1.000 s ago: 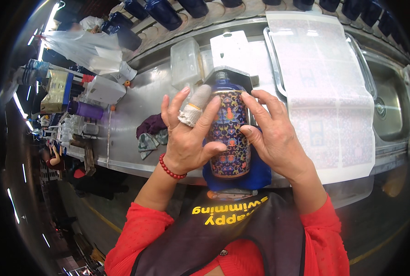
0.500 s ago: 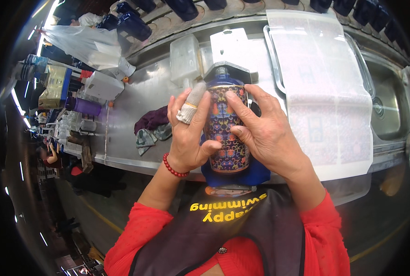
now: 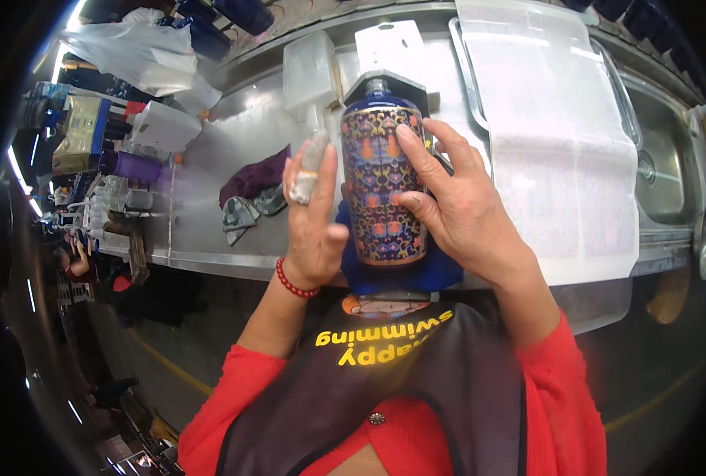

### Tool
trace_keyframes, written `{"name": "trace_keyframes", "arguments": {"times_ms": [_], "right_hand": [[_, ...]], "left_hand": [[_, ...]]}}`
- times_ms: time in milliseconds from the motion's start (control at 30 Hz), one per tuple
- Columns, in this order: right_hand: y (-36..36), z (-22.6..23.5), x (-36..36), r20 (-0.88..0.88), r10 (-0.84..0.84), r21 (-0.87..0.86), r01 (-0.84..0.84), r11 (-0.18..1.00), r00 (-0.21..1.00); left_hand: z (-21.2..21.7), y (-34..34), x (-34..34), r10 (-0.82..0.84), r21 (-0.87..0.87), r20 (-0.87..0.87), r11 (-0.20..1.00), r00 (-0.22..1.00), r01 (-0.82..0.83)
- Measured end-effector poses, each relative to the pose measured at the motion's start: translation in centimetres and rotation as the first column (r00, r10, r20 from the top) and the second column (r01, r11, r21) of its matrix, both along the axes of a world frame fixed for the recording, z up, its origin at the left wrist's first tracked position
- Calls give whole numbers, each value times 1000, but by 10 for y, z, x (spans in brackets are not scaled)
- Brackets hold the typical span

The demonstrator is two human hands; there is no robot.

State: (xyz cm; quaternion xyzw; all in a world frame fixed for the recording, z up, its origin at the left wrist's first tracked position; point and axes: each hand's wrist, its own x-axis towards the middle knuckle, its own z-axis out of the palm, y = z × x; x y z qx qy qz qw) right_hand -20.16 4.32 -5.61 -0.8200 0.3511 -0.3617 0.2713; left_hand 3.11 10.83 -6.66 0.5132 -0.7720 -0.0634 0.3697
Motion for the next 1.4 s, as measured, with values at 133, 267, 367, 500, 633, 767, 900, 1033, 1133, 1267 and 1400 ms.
{"name": "trace_keyframes", "arguments": {"times_ms": [133,267,367,500,633,767,900,1033,1133,1267,1400], "right_hand": [[5,1,0,-59,6,-69,-10,998,998],[7,1,-1,-43,25,-33,-26,999,999],[6,-1,1,-50,19,-48,-21,999,999],[6,-1,1,7,27,-11,-27,1000,1000],[8,-3,0,46,41,21,-42,999,998],[8,-6,0,40,45,-12,-44,999,998],[9,-5,-4,33,59,33,-60,998,998],[19,-3,-14,17,76,70,-77,995,997],[28,-5,-18,3,115,124,-114,986,993],[34,-11,-17,3,111,58,-111,992,994],[33,-13,-17,-28,114,65,-112,992,993]], "left_hand": [[9,-17,-11,8,19,-1,1000,1000,-8],[8,-23,-19,-28,-2,-62,1000,998,28],[6,-23,-18,-25,-16,-30,1000,999,25],[6,-24,-18,-13,-39,1,999,1000,13],[6,-24,-15,-68,-40,-32,997,997,66],[3,-23,-15,-58,-56,37,997,998,60],[2,-23,-14,-79,-35,8,996,997,79],[3,-12,-6,-112,-6,-84,994,990,112],[1,-2,-5,-104,28,-24,994,994,104],[1,0,-4,-108,38,40,994,993,106],[4,-2,-4,-103,21,102,995,989,102]]}}
